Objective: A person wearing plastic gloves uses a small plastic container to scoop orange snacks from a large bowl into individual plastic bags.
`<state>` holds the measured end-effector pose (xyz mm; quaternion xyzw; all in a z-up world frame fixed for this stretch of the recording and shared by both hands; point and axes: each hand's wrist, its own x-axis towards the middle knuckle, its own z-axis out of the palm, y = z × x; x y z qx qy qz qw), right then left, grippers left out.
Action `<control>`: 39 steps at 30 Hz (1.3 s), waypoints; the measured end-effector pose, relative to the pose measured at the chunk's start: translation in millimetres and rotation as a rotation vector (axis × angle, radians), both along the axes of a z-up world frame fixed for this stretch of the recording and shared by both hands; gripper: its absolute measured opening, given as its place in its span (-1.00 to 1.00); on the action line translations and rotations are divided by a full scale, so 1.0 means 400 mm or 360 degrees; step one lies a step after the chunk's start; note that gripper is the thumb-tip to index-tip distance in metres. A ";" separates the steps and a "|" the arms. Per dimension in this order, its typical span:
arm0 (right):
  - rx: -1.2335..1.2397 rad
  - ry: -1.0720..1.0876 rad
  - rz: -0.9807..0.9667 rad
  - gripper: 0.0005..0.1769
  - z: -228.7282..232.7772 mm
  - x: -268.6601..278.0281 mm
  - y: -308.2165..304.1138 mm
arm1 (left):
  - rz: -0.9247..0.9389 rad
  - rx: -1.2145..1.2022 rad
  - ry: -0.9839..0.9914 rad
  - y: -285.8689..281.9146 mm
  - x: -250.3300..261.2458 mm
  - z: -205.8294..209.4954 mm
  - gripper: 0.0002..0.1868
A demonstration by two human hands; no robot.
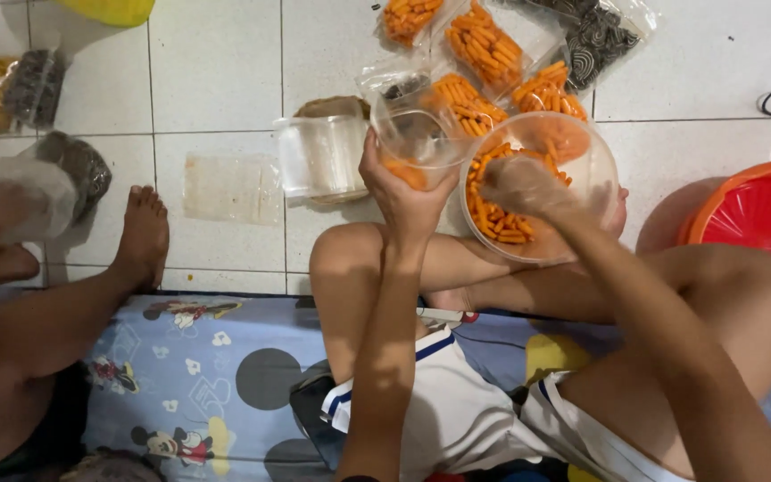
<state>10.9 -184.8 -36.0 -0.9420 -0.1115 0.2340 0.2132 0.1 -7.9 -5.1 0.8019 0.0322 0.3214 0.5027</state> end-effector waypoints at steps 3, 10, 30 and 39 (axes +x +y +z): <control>0.0464 -0.0172 -0.0282 -0.81 0.206 -0.029 -0.039 | -0.0017 0.0088 -0.0070 -0.002 -0.008 -0.020 0.18; 0.1214 -0.0854 -0.0447 -0.92 0.514 -0.171 -0.067 | -0.0201 0.0647 -0.0133 -0.018 -0.063 -0.004 -0.01; 0.0951 -0.0720 -0.0490 -0.82 0.434 -0.205 -0.134 | 0.0057 -0.0607 -0.0228 -0.049 -0.140 0.007 0.14; -0.0241 -0.0097 -0.0062 -0.59 0.041 -0.079 -0.131 | 0.0132 -0.0712 -0.0114 -0.015 -0.104 0.022 0.23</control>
